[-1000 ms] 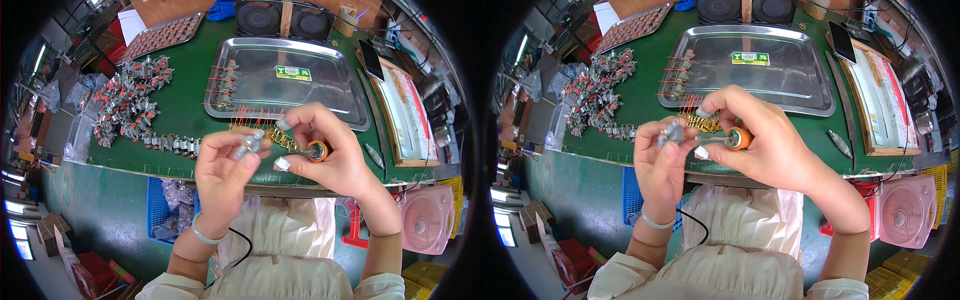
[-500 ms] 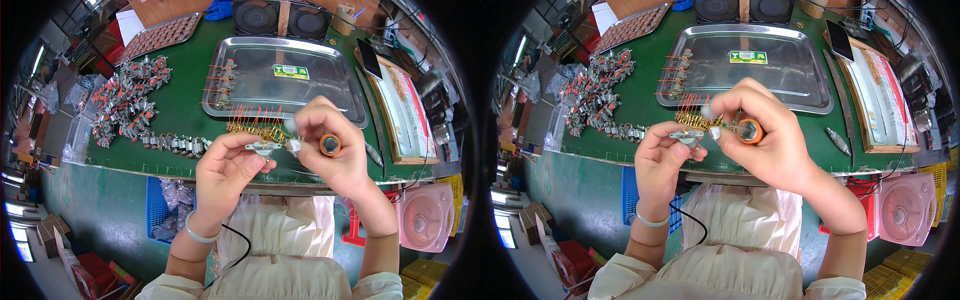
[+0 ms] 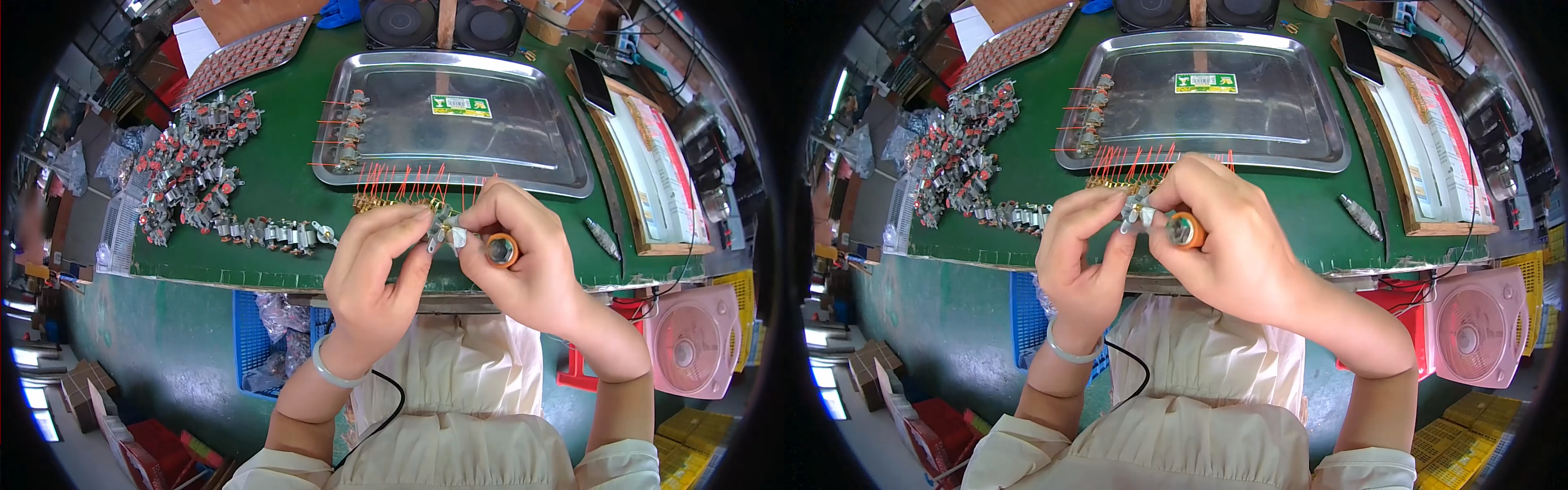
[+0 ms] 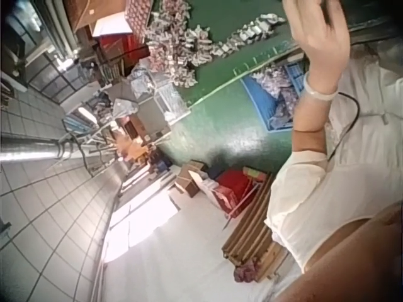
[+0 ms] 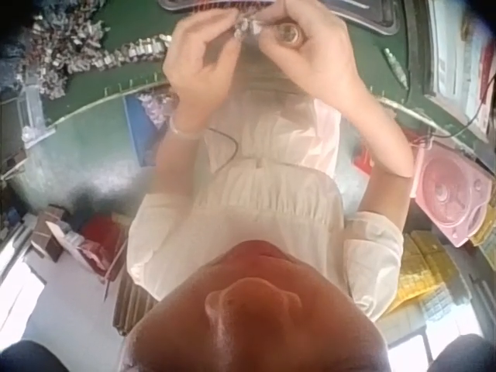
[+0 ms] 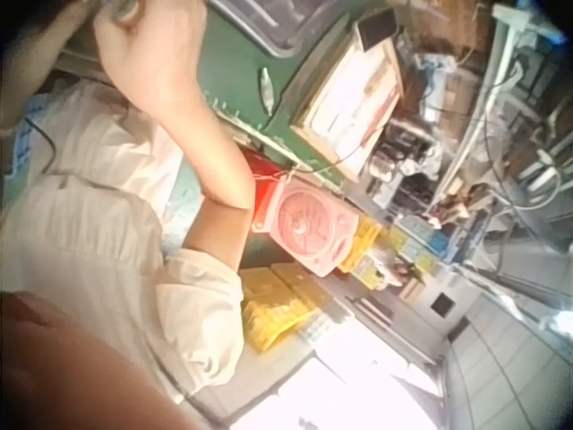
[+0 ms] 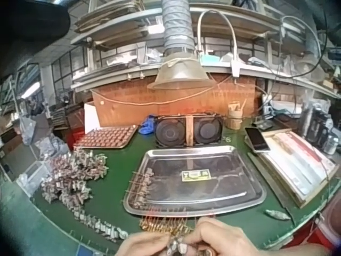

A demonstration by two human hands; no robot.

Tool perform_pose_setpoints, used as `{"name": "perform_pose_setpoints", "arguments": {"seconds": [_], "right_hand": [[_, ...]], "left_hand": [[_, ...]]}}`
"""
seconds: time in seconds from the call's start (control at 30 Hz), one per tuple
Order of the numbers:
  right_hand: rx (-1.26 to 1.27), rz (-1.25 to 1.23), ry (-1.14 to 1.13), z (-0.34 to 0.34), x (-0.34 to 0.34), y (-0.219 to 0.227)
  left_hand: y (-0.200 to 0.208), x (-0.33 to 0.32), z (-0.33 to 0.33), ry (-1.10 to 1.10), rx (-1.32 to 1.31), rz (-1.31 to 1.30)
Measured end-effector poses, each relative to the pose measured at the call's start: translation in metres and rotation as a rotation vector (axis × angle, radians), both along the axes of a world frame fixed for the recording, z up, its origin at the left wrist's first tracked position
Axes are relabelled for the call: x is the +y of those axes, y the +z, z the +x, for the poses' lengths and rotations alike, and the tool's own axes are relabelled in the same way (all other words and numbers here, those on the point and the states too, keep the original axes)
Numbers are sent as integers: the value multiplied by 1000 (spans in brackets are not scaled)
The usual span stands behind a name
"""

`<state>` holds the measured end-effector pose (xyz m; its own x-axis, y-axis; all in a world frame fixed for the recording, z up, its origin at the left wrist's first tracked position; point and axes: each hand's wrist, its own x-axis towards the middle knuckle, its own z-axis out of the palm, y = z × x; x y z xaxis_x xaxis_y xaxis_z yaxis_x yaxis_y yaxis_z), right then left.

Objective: Assembling electronic components by attaching wires and tightening screws using a screwdriver.

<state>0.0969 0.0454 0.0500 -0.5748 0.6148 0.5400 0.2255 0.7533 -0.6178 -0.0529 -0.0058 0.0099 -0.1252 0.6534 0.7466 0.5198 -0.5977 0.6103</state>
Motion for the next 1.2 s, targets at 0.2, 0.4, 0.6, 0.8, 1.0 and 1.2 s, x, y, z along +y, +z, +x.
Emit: {"name": "perform_pose_setpoints", "arguments": {"seconds": [0.2,0.4,0.6,0.8,1.0,1.2], "right_hand": [[108,-343,1,10,5,-2],[-132,-258,-173,63,38,-6],[-385,232,-101,66,37,-28],[-295,140,-132,71,38,-24],[47,-515,-100,53,22,-1],[172,-1039,10,35,19,8]], "left_hand": [[-13,8,6,24,-128,-2],[-2,0,-4,-269,-678,-413],[1,3,-5,-446,-964,-504],[-3,3,-1,-337,-825,-495],[-3,4,12,-449,-756,-543],[3,6,14,-512,-797,-614]]}}
